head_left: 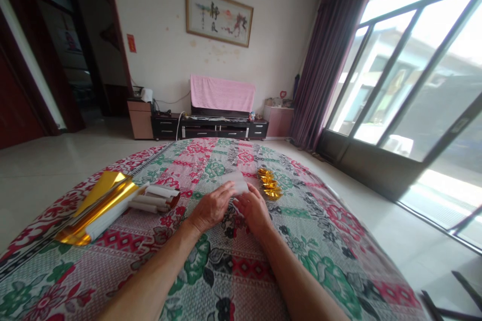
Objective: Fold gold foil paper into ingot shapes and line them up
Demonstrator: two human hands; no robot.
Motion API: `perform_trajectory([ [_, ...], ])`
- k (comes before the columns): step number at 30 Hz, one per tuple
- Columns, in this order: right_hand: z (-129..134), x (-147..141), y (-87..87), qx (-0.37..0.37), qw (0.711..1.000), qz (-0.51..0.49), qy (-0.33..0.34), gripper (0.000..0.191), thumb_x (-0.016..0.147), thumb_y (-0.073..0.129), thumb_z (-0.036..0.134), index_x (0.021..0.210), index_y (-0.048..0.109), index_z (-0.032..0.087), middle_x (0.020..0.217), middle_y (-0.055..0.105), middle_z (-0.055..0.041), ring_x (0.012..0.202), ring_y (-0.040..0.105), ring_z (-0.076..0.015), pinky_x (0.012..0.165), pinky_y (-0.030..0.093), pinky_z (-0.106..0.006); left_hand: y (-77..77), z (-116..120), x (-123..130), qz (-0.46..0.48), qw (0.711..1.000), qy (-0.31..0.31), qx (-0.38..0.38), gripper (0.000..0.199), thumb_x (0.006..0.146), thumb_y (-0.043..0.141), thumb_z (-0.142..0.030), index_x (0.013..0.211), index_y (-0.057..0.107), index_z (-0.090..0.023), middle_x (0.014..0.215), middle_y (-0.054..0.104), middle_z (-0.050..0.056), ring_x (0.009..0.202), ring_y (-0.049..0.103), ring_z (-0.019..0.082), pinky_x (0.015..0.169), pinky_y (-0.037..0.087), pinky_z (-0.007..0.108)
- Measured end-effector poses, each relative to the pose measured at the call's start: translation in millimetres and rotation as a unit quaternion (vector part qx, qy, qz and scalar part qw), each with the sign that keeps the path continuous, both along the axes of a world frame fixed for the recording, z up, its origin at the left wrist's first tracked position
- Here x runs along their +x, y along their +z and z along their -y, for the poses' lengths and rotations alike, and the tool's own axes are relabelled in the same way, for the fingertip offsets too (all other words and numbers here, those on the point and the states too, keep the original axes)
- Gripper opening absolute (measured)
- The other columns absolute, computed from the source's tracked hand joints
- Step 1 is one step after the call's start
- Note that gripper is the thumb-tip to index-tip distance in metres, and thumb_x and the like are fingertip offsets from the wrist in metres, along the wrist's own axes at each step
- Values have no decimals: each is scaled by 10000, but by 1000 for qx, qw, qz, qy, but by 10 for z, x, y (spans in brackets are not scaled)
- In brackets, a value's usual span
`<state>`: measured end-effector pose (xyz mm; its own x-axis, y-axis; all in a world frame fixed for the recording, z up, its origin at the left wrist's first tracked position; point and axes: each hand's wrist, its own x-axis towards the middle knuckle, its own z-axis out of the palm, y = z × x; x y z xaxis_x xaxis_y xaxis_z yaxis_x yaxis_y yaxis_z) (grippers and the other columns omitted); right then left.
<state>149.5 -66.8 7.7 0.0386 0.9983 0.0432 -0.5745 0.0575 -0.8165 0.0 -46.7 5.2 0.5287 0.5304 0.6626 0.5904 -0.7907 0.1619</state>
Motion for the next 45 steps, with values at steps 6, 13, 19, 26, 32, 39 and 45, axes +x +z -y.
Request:
perform_trajectory([
  [6,-99,97,-109,39,987,140,-72,355,635,618,264,979,580,183,837,623,-5,648,570,-105,615,474,-235,-23,-3,-9,60,997,-36,-38,274,799,449,-105,1015,599,-184,1193,578,81,1103,544,170,946,457,309],
  [13,-130,181,-157,137,856,471,-166,282,702,440,214,843,678,162,720,609,-20,626,525,-131,591,425,-237,-68,-41,-4,204,958,5,-200,190,745,493,-152,801,673,-179,937,689,49,906,625,154,851,471,261],
  [19,-100,220,-135,217,789,551,-162,343,720,402,123,960,643,172,844,587,-44,714,545,-139,676,443,-247,-96,-101,-29,327,841,13,-431,261,683,561,-247,894,668,-136,704,686,18,638,614,136,607,481,232],
  [26,-8,163,-56,290,740,579,-182,435,718,468,84,1123,539,229,1118,501,-78,976,510,-185,850,437,-313,8,-54,-3,426,776,-6,-465,242,625,625,-251,829,659,-126,740,681,20,664,610,126,642,487,237],
  [32,32,126,-22,331,746,565,-123,346,712,430,32,979,568,203,1086,559,-67,960,532,-168,837,436,-282,26,-55,-20,384,840,-24,-381,228,707,564,-259,875,659,-140,849,693,44,785,633,163,730,506,278],
  [39,24,148,-74,321,733,594,-81,343,671,431,16,908,590,206,1054,587,-47,954,547,-163,859,413,-279,-29,-50,-49,217,959,-25,-182,276,727,441,-90,838,675,-185,965,681,34,953,607,150,902,459,290],
  [45,38,167,-96,303,685,660,-56,297,703,480,55,887,642,224,965,625,-35,890,557,-169,825,399,-284,-108,-74,-99,54,989,18,-133,309,684,475,-71,829,702,-224,930,700,5,864,603,169,829,489,312],
])
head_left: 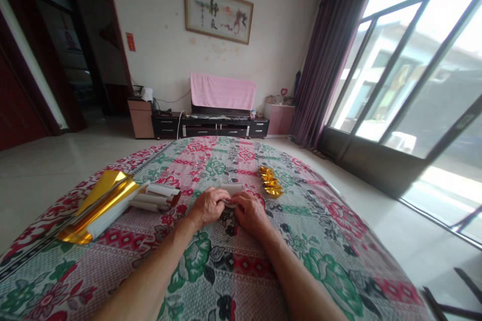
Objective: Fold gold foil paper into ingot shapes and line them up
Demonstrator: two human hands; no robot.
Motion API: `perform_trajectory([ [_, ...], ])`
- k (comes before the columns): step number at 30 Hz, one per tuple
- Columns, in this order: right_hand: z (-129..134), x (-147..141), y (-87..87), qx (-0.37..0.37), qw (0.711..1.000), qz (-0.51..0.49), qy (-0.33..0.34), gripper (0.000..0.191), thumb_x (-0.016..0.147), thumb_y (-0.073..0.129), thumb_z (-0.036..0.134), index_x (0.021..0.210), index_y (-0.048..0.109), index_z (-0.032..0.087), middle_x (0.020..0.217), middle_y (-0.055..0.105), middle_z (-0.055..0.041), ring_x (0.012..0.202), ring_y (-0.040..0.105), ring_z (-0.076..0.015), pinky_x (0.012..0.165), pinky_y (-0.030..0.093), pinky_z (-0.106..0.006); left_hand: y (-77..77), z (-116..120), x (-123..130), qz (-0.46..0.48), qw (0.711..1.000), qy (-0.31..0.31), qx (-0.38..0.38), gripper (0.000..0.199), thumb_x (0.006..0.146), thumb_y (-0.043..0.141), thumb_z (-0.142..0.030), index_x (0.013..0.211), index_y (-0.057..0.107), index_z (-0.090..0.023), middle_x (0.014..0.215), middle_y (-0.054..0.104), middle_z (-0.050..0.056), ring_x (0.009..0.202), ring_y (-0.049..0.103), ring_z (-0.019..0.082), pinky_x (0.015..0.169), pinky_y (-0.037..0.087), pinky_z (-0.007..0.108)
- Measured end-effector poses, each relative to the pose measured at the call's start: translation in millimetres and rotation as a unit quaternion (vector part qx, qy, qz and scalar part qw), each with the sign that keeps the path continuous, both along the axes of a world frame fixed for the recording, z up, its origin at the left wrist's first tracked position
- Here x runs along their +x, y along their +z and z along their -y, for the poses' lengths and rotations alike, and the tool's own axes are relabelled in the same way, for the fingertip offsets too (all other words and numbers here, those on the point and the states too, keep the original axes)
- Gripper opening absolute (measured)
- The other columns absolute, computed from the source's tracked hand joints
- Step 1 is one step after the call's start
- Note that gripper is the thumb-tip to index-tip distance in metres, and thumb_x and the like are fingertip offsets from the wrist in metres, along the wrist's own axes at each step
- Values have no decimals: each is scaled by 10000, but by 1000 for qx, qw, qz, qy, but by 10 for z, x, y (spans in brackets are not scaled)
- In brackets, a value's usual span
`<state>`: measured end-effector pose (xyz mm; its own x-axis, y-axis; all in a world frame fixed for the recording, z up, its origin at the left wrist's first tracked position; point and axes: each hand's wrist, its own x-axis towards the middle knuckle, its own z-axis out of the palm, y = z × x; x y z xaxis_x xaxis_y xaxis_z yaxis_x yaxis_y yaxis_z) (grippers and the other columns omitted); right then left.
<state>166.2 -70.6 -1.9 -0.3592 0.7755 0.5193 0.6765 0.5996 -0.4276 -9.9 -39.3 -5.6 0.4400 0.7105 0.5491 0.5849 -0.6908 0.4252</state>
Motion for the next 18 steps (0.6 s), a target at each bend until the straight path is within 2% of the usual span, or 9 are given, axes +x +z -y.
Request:
perform_trajectory([
  [5,45,50,19,19,999,38,-30,229,721,532,111,880,647,230,980,622,-28,937,520,-189,843,346,-326,-32,-5,-70,-36,999,9,6,302,650,506,-86,802,710,-249,963,690,-6,859,575,181,812,493,323],
  [10,83,22,48,50,997,53,-20,351,757,508,94,1069,572,241,1068,585,-35,995,481,-182,870,309,-326,-28,-21,-87,-25,1000,0,9,445,627,457,-43,968,670,-234,998,679,8,893,583,182,842,490,329],
  [18,79,-37,89,54,995,75,-35,214,855,446,145,978,605,219,847,598,-40,811,509,-160,771,306,-297,-19,-30,-97,-1,1000,-11,-10,481,617,400,-27,998,639,-196,1014,662,38,968,594,168,899,477,317],
])
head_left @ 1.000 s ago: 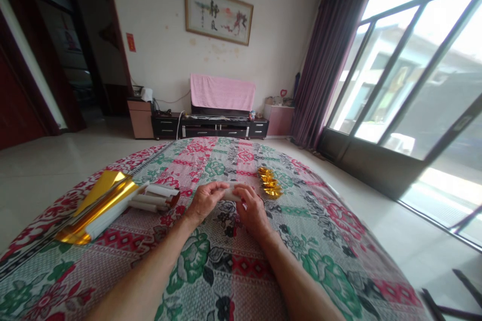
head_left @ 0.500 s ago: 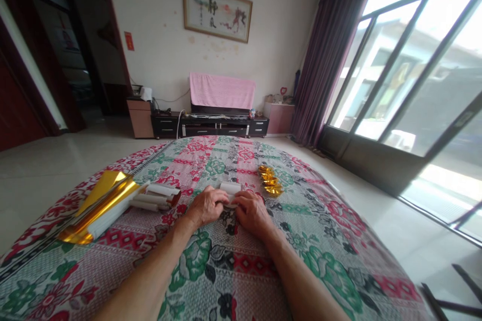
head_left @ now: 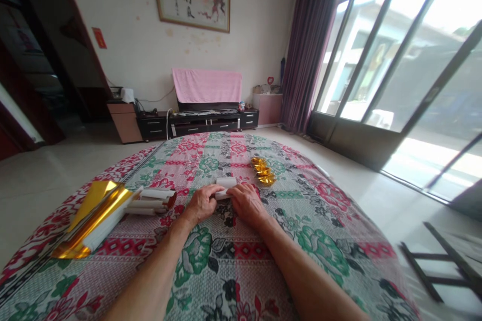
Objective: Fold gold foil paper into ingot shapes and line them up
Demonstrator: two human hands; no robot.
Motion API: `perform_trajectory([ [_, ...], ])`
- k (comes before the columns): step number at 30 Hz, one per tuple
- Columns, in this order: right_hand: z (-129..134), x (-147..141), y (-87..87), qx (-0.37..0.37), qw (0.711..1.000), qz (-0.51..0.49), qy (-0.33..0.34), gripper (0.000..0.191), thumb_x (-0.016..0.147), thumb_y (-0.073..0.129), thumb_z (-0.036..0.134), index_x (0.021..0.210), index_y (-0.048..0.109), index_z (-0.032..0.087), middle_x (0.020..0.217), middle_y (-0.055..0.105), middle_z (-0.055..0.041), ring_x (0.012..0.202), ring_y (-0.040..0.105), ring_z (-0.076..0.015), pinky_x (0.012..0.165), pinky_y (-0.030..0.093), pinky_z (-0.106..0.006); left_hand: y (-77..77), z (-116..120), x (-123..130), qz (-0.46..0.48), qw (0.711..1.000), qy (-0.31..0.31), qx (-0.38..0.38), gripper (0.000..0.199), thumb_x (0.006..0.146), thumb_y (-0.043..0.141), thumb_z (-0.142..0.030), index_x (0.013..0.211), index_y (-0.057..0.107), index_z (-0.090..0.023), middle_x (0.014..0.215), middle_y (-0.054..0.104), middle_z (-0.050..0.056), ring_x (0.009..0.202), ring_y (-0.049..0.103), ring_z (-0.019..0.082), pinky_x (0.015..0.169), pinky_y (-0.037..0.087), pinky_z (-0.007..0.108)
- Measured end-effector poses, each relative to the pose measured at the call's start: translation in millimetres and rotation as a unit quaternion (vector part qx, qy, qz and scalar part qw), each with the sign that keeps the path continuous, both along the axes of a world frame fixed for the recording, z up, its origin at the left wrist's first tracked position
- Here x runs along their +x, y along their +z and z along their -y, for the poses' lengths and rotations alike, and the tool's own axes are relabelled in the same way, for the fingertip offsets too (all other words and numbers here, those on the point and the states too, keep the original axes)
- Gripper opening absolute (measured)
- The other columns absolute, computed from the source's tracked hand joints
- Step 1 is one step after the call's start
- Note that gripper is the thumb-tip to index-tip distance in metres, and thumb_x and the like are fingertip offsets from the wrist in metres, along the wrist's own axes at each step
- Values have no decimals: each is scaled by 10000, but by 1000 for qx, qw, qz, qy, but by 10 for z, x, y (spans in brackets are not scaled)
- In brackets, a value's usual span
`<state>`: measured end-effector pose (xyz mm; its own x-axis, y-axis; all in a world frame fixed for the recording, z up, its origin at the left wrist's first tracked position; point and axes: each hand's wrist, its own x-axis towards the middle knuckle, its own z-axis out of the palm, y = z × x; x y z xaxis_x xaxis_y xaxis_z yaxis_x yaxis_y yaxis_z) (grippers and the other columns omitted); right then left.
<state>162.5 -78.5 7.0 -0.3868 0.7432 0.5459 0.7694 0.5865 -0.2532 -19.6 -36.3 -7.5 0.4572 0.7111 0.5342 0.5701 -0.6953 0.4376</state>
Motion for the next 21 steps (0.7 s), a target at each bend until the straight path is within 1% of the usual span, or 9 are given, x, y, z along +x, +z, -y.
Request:
perform_trajectory([
  [3,6,4,3,-1,1000,-7,-4,182,854,458,153,922,617,211,824,601,-36,795,513,-155,754,306,-288,17,32,13,-3,1000,-12,18,456,608,434,-29,986,631,-191,1039,646,53,1008,573,185,924,459,346],
  [7,18,6,-14,-8,1000,-13,-11,165,834,477,141,856,627,206,797,606,-30,801,518,-151,763,312,-283,48,82,28,-16,999,-13,34,337,621,531,-74,919,633,-194,1055,631,67,1009,561,213,913,455,371],
  [12,1,15,-54,-27,999,-40,-6,142,792,509,127,797,632,199,784,597,-28,792,519,-148,746,343,-271,47,96,23,-28,999,-9,33,117,726,556,-165,778,654,-201,1000,637,55,929,577,188,845,471,329],
  [15,-21,46,-61,-45,995,-88,17,137,770,520,116,775,636,189,792,597,-30,784,530,-143,737,377,-259,30,83,24,-32,999,2,29,118,747,548,-168,708,657,-196,961,647,51,892,579,176,826,470,317],
  [18,-43,88,-56,-51,988,-141,47,160,793,500,138,744,644,188,821,608,-40,799,545,-140,749,405,-256,22,71,35,-31,999,15,20,151,763,534,-164,676,653,-195,938,656,45,868,583,168,811,473,306],
  [21,-67,122,-65,-48,982,-174,56,186,798,502,157,685,647,184,854,615,-50,800,556,-136,754,418,-256,25,53,54,-25,999,26,6,171,767,531,-174,646,650,-197,917,660,40,852,590,163,803,474,296],
])
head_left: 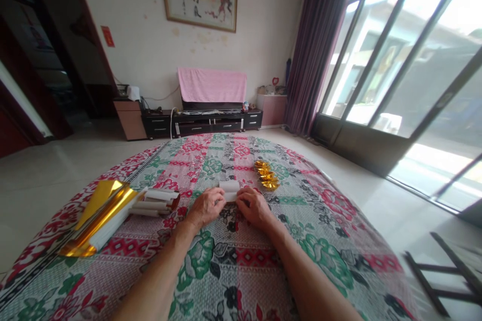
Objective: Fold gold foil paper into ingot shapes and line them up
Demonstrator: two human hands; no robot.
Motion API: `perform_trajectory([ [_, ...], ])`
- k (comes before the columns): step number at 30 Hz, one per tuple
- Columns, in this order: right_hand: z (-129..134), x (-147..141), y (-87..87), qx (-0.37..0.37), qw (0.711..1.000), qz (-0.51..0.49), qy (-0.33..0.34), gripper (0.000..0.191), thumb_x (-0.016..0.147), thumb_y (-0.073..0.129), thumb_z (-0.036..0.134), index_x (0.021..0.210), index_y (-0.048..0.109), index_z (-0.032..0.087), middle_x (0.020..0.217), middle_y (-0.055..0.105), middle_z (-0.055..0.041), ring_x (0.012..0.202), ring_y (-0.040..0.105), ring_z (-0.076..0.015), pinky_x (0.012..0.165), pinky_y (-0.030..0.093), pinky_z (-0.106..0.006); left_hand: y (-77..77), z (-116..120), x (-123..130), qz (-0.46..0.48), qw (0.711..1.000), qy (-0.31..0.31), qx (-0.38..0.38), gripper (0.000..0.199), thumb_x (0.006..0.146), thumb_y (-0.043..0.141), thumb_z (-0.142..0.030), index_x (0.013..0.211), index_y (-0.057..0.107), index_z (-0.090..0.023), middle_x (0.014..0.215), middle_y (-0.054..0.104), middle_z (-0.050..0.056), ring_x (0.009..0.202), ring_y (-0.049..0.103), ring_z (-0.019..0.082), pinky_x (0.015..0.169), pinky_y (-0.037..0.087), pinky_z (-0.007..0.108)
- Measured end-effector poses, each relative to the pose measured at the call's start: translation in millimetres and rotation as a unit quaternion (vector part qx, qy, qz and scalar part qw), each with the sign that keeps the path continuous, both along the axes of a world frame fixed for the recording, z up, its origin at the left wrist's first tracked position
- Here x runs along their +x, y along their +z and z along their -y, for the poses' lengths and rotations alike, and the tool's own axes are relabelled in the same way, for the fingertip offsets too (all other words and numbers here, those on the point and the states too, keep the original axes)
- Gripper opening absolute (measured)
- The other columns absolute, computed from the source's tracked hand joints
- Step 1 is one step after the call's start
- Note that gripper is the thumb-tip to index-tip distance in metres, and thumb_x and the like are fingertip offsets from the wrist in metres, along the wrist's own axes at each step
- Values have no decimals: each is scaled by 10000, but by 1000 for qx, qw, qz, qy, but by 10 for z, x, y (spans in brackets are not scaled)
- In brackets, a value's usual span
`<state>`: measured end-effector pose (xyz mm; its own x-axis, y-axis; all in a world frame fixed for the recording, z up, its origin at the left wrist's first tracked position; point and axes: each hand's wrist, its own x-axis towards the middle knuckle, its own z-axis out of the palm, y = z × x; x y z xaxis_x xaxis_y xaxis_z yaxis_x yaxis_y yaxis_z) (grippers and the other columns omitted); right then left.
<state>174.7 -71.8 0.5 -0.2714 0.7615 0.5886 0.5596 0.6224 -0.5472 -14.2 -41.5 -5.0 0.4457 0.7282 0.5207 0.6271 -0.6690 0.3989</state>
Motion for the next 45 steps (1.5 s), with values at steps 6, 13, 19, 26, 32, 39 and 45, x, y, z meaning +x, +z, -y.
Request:
perform_trajectory([
  [6,-66,47,-67,0,999,7,-45,171,769,538,159,641,651,176,866,625,-55,787,566,-136,760,427,-264,2,-64,32,3,999,12,-35,208,752,513,-161,587,639,-170,890,649,53,793,594,144,772,466,264],
  [13,-100,48,-74,-3,996,42,-74,196,766,518,124,618,638,168,847,642,-47,781,573,-129,760,423,-248,48,-66,35,2,997,23,-69,235,749,503,-155,550,627,-155,881,651,52,744,587,120,738,453,233],
  [19,-100,3,-68,-14,993,50,-108,207,772,524,151,590,621,172,830,644,-40,770,574,-127,758,421,-245,78,-47,38,-4,996,56,-74,213,719,531,-162,521,609,-152,882,650,47,656,565,97,674,448,215],
  [26,-83,-22,-24,-25,991,40,-129,210,741,547,151,537,593,171,811,645,-38,747,576,-125,753,423,-243,114,-35,45,-6,994,63,-86,197,694,543,-153,504,597,-154,902,655,53,680,581,112,687,453,224],
  [32,-83,-29,-33,-32,991,33,-125,182,704,559,136,529,592,175,801,642,-38,750,575,-128,735,432,-234,98,-41,53,-4,994,68,-86,193,682,552,-157,491,578,-159,908,655,55,695,592,123,698,459,237],
  [39,-98,-20,-32,-29,991,51,-124,155,665,568,110,524,585,173,805,640,-42,749,579,-132,712,437,-231,85,-52,46,-6,993,68,-92,181,665,565,-158,484,564,-156,918,648,62,708,597,128,707,459,243],
  [45,-110,-21,-46,-19,991,52,-120,149,654,567,102,525,584,174,804,636,-41,748,576,-131,717,439,-229,116,-32,46,-6,993,66,-96,168,657,564,-153,489,559,-155,917,643,65,718,598,133,715,456,246],
])
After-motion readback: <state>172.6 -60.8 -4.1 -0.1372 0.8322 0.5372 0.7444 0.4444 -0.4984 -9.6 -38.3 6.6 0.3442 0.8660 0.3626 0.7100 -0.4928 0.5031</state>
